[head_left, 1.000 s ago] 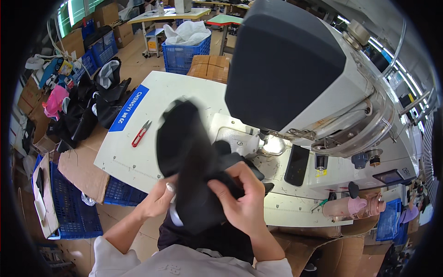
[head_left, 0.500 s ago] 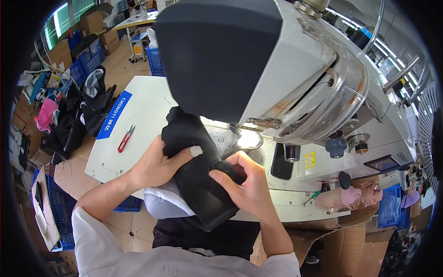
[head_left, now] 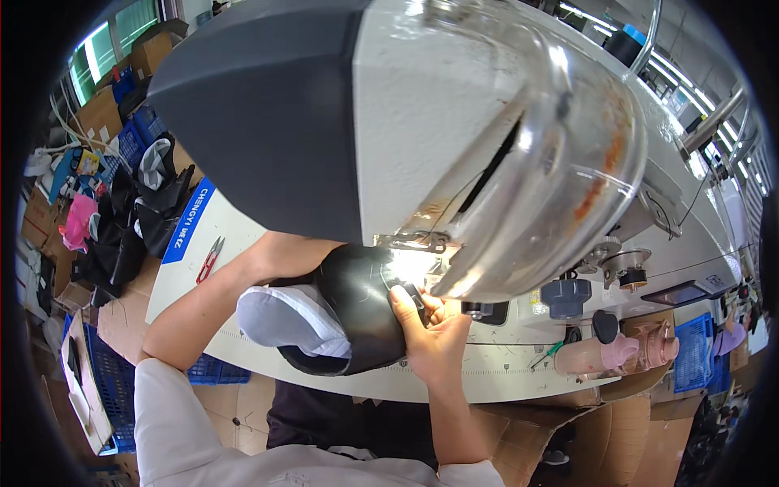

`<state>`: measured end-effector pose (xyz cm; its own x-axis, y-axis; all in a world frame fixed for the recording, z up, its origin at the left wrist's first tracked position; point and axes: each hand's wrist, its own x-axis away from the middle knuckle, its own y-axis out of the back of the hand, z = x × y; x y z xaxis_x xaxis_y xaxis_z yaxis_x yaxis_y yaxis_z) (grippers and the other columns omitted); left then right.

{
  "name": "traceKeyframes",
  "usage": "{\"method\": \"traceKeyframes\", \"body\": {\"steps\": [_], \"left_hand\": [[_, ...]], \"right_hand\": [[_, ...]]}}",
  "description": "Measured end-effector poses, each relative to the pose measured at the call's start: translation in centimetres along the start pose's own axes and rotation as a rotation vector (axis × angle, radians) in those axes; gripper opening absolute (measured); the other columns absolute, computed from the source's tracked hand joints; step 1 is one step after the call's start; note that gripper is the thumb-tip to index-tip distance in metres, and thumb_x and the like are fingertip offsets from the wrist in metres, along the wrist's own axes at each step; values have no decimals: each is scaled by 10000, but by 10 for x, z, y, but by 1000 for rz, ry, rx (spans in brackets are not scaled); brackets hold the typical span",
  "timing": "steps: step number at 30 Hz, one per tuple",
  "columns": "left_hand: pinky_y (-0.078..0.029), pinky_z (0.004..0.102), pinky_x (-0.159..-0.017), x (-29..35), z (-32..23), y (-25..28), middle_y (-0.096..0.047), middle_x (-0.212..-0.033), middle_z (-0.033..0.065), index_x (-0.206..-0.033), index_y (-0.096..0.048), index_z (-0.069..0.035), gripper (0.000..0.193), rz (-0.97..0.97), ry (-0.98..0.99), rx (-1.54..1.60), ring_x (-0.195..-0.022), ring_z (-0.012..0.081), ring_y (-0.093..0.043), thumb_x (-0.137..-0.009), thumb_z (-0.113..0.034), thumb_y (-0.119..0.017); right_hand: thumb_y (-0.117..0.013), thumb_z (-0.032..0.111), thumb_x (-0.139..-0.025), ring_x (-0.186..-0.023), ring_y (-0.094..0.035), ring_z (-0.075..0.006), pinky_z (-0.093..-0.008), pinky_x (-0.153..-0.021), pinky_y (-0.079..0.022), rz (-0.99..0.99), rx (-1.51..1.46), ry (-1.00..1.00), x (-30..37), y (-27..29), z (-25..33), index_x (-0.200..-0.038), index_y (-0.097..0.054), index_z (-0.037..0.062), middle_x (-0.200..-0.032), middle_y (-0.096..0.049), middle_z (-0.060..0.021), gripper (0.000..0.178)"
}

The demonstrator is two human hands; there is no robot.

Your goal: The person sews shoe components using a sewing machine and trims threads with thread snips.

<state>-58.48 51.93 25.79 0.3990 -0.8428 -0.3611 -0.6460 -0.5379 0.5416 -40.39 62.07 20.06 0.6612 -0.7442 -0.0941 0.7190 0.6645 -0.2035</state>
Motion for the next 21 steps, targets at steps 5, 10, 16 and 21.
{"method": "traceKeyframes", "body": {"steps": [5, 10, 16, 21], "left_hand": [[-515, 321, -845, -22, 9, 9, -665, -1043, 123, -1098, -628, 12, 216, 50, -82, -32, -951, 191, -631, -886, -24, -649], [-520, 337, -832, -30, 20, 26, -678, -1015, 129, -1078, -642, 11, 222, 95, -157, -64, -915, 224, -648, -859, -22, -664], [-503, 352, -822, 0, -28, 40, -687, -950, 140, -1000, -678, 3, 211, -136, -158, -317, -892, 286, -652, -789, -8, -678], [-484, 333, -710, 69, -87, 22, -645, -864, 87, -880, -662, -24, 186, -223, -269, -304, -815, 232, -600, -713, 51, -696]], "right_hand": [[-710, 92, -896, -487, -313, 6, -204, -441, -181, -186, 289, 120, 1, -10, -23, -599, -625, -17, -551, -446, 98, 328], [-693, 45, -897, -601, -478, -10, -170, -509, -337, -262, 123, 175, 1, -25, -23, -904, -592, -33, -721, -598, 0, 128], [-660, 75, -929, -698, -535, -27, -168, -599, -409, -3, 26, 42, 6, 4, -10, -982, -569, -9, -824, -629, -17, 135], [-717, 84, -896, -773, -562, -55, -190, -695, -464, 47, -220, -106, 11, -2, -15, -991, -620, -73, -901, -638, -48, 207]]}}
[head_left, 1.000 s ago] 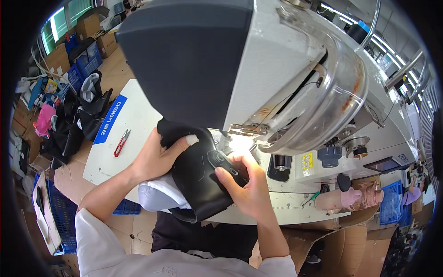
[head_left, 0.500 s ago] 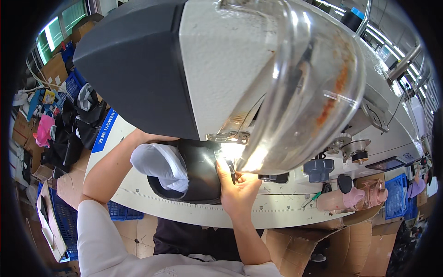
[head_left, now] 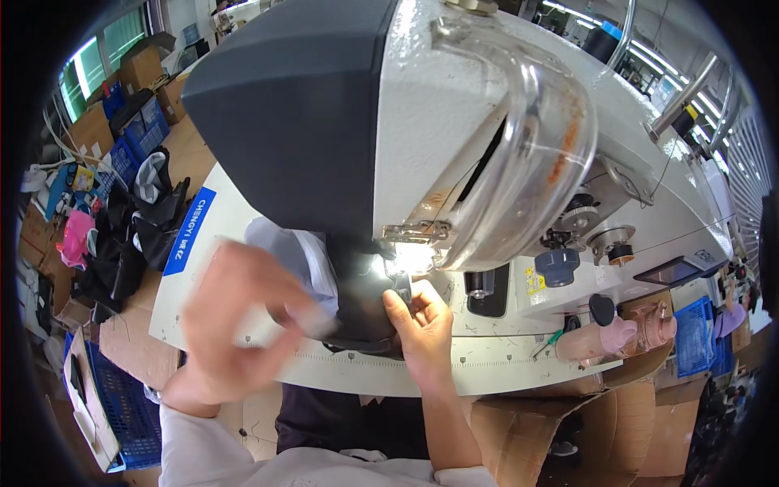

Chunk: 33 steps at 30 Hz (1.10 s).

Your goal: The person sews shoe components using a sewing machine and trims threads with thread snips.

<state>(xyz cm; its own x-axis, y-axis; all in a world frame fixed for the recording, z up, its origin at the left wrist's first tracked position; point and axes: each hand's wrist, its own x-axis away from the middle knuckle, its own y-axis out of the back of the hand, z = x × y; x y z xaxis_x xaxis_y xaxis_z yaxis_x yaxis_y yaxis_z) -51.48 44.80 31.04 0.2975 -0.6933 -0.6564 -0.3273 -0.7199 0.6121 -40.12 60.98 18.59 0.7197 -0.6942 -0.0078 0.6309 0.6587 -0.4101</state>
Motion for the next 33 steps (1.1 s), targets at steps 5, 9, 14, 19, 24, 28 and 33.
{"method": "traceKeyframes", "body": {"steps": [5, 9, 14, 19, 24, 28, 33], "left_hand": [[-419, 284, -538, -32, 18, -41, -566, -665, 64, -772, -627, -40, 109, 233, 59, 235, -610, 139, -533, -767, -38, -736], [-349, 267, -459, -18, 77, -67, -495, -517, -8, -684, -564, -31, 204, 442, 329, 317, -459, 75, -438, -815, -92, -709], [-364, 272, -464, -43, 81, -70, -523, -518, -13, -633, -581, -20, 357, 599, 439, 301, -471, 80, -463, -762, -283, -784], [-408, 316, -482, -51, 71, -76, -553, -522, 29, -595, -585, -31, 439, 572, 367, -25, -465, 144, -509, -733, -409, -759], [-375, 326, -465, -35, 83, -83, -509, -503, 33, -607, -561, -22, 410, 594, 475, 178, -447, 136, -439, -822, -348, -685], [-349, 322, -451, -34, 85, -85, -496, -499, 45, -634, -552, -8, 355, 634, 451, 267, -446, 112, -406, -894, -247, -593], [-356, 306, -431, -33, 97, -87, -531, -494, 26, -642, -629, -36, 375, 674, 419, 288, -419, 118, -450, -926, -277, -582]], "right_hand": [[-712, 82, -895, -756, -548, -36, -194, -662, -438, -9, 84, 111, 3, -5, -7, -990, -622, -27, -852, -626, -11, 171], [-710, 118, -894, -697, -551, -65, -242, -630, -441, -102, 178, 207, 4, -15, -9, -960, -639, -12, -814, -637, -19, 163], [-706, 93, -893, -652, -463, -14, -177, -572, -367, -114, 461, 346, 3, -15, -17, -900, -587, 14, -731, -547, 37, 143], [-720, 90, -881, -630, -480, -18, -181, -559, -361, -126, 433, 380, 3, -14, -17, -934, -631, -13, -714, -575, 25, 147], [-728, 70, -869, -662, -506, -30, -187, -583, -390, -143, 305, 300, 4, -17, -17, -957, -643, -22, -774, -596, 6, 153], [-732, 57, -863, -735, -580, -71, -218, -647, -454, -166, 225, 307, 2, -14, -24, -992, -659, -19, -866, -648, -27, 166], [-733, 46, -857, -789, -632, -98, -247, -707, -496, -143, 182, 239, 2, -14, -24, -1020, -674, -15, -916, -689, -47, 184]]}}
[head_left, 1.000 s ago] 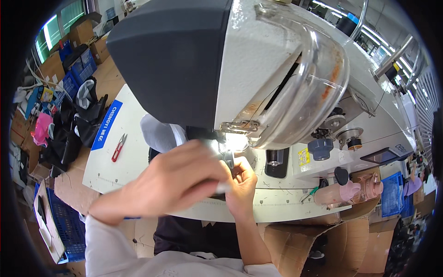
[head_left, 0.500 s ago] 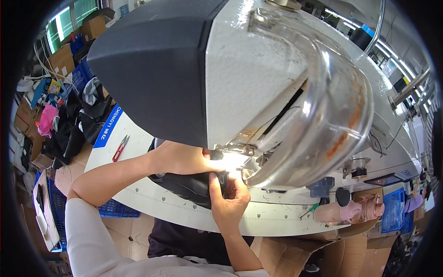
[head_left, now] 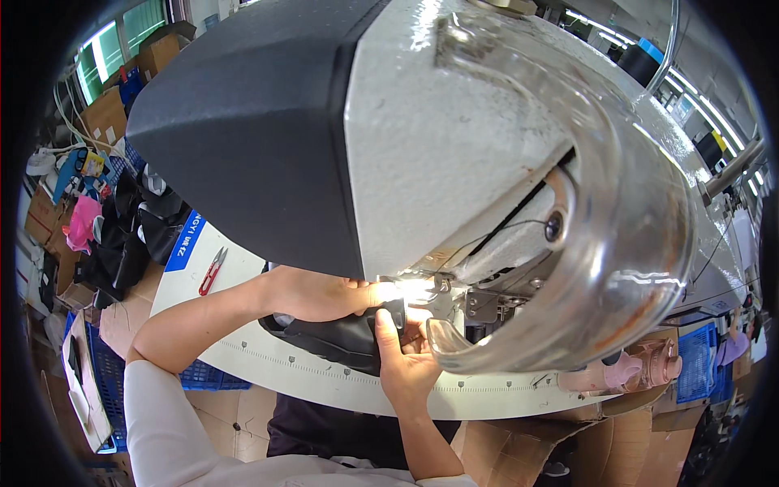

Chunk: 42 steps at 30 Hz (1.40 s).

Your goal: The person sews shoe components using a sewing machine and trims threads with thread snips.

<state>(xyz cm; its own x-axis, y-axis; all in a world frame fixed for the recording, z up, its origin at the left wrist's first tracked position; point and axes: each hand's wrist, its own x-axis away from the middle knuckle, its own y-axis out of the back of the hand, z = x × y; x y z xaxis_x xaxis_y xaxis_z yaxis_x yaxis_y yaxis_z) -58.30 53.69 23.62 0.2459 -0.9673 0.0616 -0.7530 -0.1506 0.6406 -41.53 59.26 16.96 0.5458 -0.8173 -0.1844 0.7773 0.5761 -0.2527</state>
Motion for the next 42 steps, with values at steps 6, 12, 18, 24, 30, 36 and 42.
{"method": "traceKeyframes", "body": {"steps": [6, 12, 18, 24, 30, 36, 42], "left_hand": [[-351, 300, -441, 5, -25, 17, -529, -506, 0, -660, -668, -83, 395, 90, 57, -105, -432, 107, -445, -948, -337, -574], [-359, 301, -467, -4, -22, 20, -525, -524, -12, -643, -647, -96, 395, 133, 102, -70, -462, 101, -448, -949, -330, -562], [-364, 296, -464, -3, -31, 25, -520, -502, -7, -631, -642, -94, 393, 124, 94, -75, -451, 105, -454, -939, -329, -577], [-390, 312, -483, 0, -32, 22, -539, -494, 18, -592, -634, -78, 408, 16, -20, -182, -455, 125, -483, -920, -318, -594], [-407, 331, -504, -9, -18, 20, -574, -548, 42, -616, -648, -67, 307, 16, -73, -180, -480, 144, -497, -865, -243, -621], [-411, 336, -525, 3, -37, 41, -599, -600, 40, -645, -655, -56, 183, -34, -261, -143, -526, 142, -511, -790, -169, -652], [-489, 325, -632, 43, -68, 47, -660, -757, 76, -876, -698, -46, 145, -274, -247, -111, -663, 213, -603, -761, -125, -738]], "right_hand": [[-736, 45, -853, -789, -615, -89, -241, -702, -486, -39, -4, 17, -3, -5, 2, -1001, -671, -9, -924, -680, -50, 170], [-699, 15, -884, -736, -521, -41, -190, -659, -426, -50, -25, 60, -7, -10, 7, -932, -614, 8, -876, -592, -13, 98], [-695, -3, -880, -757, -527, -40, -194, -667, -428, -83, -87, 42, -7, -13, 2, -919, -615, 1, -895, -602, -19, 88], [-692, -19, -878, -702, -510, -20, -174, -617, -402, -88, -45, 17, -6, -11, 3, -891, -604, 8, -814, -599, 2, 93], [-702, -16, -866, -674, -484, -7, -155, -585, -372, -121, -32, -5, -8, -9, 10, -880, -606, 8, -792, -591, 9, 100], [-724, 125, -877, -807, -582, -85, -254, -787, -468, 167, 310, -85, 5, 15, 10, -913, -621, 9, -839, -641, -20, 159], [-748, 157, -872, -627, -437, -24, -193, -580, -363, 79, 348, 71, 13, 21, 22, -833, -593, 31, -685, -545, 41, 204]]}}
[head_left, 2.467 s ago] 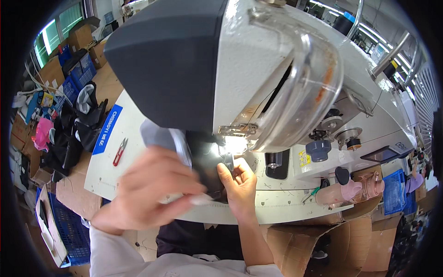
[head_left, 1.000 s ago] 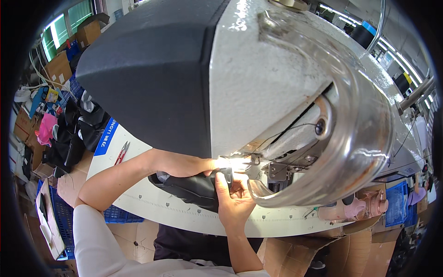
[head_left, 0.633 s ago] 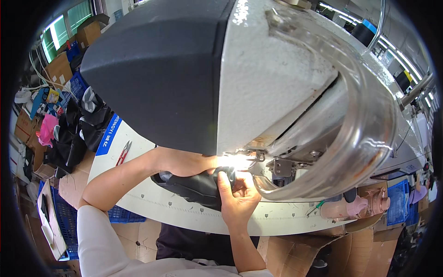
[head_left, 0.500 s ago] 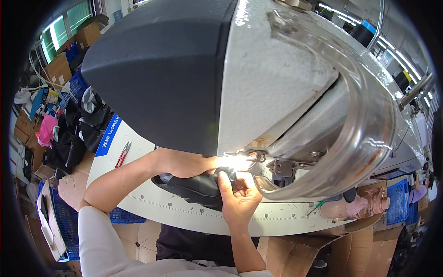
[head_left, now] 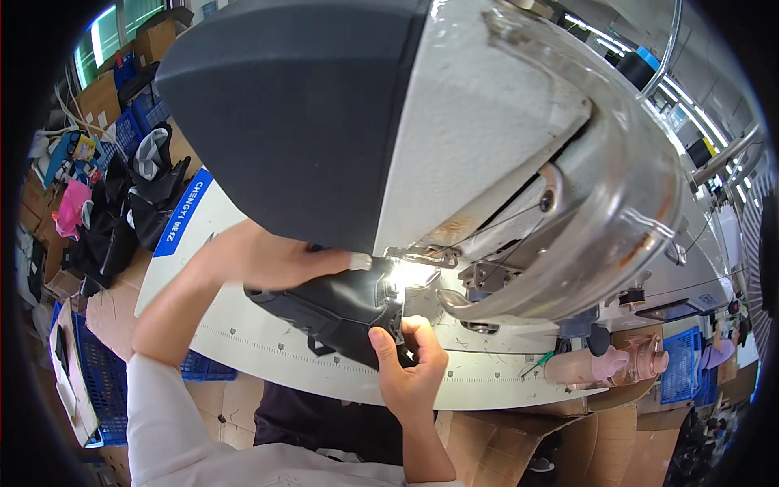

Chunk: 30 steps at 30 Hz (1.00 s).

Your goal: The person sews shoe components using a sewing machine and trims threads with thread snips.

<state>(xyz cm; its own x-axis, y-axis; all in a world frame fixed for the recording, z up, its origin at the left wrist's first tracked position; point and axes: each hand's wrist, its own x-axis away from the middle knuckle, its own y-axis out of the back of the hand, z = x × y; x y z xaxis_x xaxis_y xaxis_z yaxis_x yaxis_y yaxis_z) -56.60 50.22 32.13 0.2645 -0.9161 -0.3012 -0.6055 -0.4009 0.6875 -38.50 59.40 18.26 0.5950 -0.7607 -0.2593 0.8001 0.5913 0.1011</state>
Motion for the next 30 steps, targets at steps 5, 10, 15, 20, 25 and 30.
{"method": "traceKeyframes", "body": {"steps": [5, 10, 15, 20, 25, 30], "left_hand": [[-498, 346, -630, 40, 5, -35, -653, -763, 75, -867, -672, -53, 247, -418, -315, -351, -696, 256, -613, -647, -8, -776], [-423, 339, -514, 19, 5, -49, -571, -614, 54, -693, -578, -57, 198, -306, -269, -337, -562, 229, -559, -687, -76, -775], [-352, 367, -458, 1, 34, -56, -436, -450, 55, -473, -462, -50, 466, -63, -95, -186, -415, 251, -447, -701, -310, -773], [-296, 373, -450, -10, 49, -55, -370, -442, 54, -479, -436, -13, 427, 125, -2, -51, -420, 194, -349, -741, -264, -663], [-292, 352, -453, -11, 36, -44, -392, -468, 38, -547, -475, -7, 328, 241, 190, 285, -445, 134, -372, -777, -196, -612], [-284, 341, -456, -20, 43, -48, -375, -486, 19, -568, -479, -17, 312, 386, 176, 50, -457, 122, -356, -792, -188, -613]], "right_hand": [[-752, 221, -873, -557, -353, -23, -215, -507, -274, 104, 107, 26, -11, 8, 18, -739, -570, 36, -585, -465, 61, 292], [-744, 278, -874, -477, -349, -77, -258, -456, -275, 203, 136, 43, -17, 15, 17, -725, -551, 41, -525, -428, 17, 340], [-746, 310, -869, -445, -378, -118, -285, -441, -301, 197, 205, 22, -17, 7, 25, -714, -524, 35, -502, -433, -22, 385], [-752, 302, -863, -475, -357, -93, -270, -455, -295, 176, 155, 35, -16, 9, 12, -732, -550, 16, -510, -407, -8, 374], [-750, 300, -864, -482, -349, -82, -263, -460, -287, 158, 101, 7, -12, 10, 8, -767, -608, 15, -515, -396, 9, 332], [-773, 224, -850, -541, -358, -13, -203, -487, -262, 171, 91, -33, -12, 11, 10, -788, -629, 37, -584, -490, 68, 245]]}}
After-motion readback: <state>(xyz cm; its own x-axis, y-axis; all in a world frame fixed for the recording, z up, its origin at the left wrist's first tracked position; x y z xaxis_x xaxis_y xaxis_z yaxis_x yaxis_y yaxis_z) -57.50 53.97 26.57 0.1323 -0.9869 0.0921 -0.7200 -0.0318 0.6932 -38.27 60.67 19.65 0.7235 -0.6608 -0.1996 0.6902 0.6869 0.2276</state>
